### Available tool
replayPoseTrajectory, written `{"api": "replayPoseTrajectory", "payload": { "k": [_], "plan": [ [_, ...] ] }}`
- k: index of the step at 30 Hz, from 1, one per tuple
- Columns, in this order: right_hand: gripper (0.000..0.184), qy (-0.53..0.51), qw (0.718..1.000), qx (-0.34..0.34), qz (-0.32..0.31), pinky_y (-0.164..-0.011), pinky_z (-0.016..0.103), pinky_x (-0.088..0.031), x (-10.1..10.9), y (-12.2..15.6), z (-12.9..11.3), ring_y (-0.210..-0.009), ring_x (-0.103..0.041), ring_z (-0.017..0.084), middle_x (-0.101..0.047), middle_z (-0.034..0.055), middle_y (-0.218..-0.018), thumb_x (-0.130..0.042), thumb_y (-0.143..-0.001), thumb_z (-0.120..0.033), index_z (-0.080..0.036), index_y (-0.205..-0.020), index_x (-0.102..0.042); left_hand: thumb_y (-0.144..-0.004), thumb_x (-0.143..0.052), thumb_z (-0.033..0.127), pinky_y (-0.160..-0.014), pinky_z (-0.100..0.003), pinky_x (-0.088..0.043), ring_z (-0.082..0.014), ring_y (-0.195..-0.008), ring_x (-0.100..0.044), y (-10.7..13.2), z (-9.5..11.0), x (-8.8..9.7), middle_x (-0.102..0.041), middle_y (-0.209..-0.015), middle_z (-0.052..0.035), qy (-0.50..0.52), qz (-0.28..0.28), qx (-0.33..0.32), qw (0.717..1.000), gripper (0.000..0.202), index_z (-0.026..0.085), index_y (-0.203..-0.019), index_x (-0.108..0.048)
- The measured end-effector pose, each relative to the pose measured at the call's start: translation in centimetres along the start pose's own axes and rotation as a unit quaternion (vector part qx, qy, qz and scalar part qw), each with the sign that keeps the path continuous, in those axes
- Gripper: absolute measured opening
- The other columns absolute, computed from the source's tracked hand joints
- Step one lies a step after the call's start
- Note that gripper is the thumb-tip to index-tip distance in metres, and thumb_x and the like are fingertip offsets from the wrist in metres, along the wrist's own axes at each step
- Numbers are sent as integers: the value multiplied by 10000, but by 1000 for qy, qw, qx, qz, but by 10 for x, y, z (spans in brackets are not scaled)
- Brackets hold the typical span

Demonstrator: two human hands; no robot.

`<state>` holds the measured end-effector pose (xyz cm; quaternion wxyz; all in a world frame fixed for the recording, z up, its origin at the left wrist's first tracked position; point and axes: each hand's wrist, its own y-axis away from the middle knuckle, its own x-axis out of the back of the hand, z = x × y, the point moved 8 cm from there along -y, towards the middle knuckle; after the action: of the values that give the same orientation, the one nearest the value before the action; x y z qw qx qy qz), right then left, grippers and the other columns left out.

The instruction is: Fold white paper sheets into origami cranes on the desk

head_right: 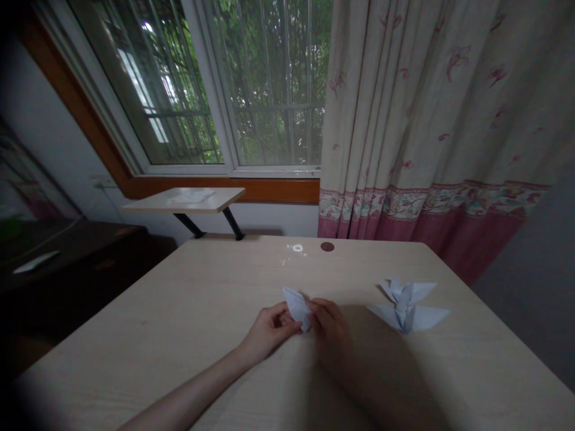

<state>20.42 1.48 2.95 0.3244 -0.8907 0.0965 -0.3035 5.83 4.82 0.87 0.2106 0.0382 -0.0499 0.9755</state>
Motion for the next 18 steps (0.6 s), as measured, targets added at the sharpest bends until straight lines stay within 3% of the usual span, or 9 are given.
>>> {"api": "replayPoseTrajectory", "payload": {
  "k": [2, 6, 11, 18],
  "plan": [
    [223, -9, 1000, -22, -6, -801, 374, -550, -1, -1, 1, -881, -646, 226, -672, 82, -929, -451, -930, -332, -229, -922, -648, -738, -758, 406, -608, -221, -436, -149, -640, -609, 0, -4, 0, -689, -700, -25, 0, 2, 6, 1000, 297, 135, -838, -688],
    [180, -49, 993, -58, -85, -721, 325, -535, -7, -4, -2, -761, -641, 195, -666, 38, -818, -484, -905, -335, -230, -892, -630, -714, -767, 478, -606, -228, -435, -151, -628, -607, -2, -11, 0, -684, -685, -29, 38, 1, 23, 999, 375, 130, -820, -674],
    [181, -151, 976, -46, -152, -763, 307, -512, -10, -7, -15, -824, -630, 183, -665, 35, -888, -483, -902, -322, -231, -971, -624, -680, -773, 540, -574, -216, -414, -123, -560, -555, -5, -8, 4, -622, -596, 10, 66, 22, 17, 997, 438, 132, -784, -652],
    [160, -218, 952, -132, -169, -722, 334, -530, -21, -2, -6, -805, -646, 207, -681, 43, -882, -632, -767, -276, -222, -911, -587, -671, -768, 565, -570, -218, -415, -119, -544, -538, -7, -6, 4, -598, -581, 18, 81, 6, 7, 997, 460, 134, -765, -635]
  ]
}}
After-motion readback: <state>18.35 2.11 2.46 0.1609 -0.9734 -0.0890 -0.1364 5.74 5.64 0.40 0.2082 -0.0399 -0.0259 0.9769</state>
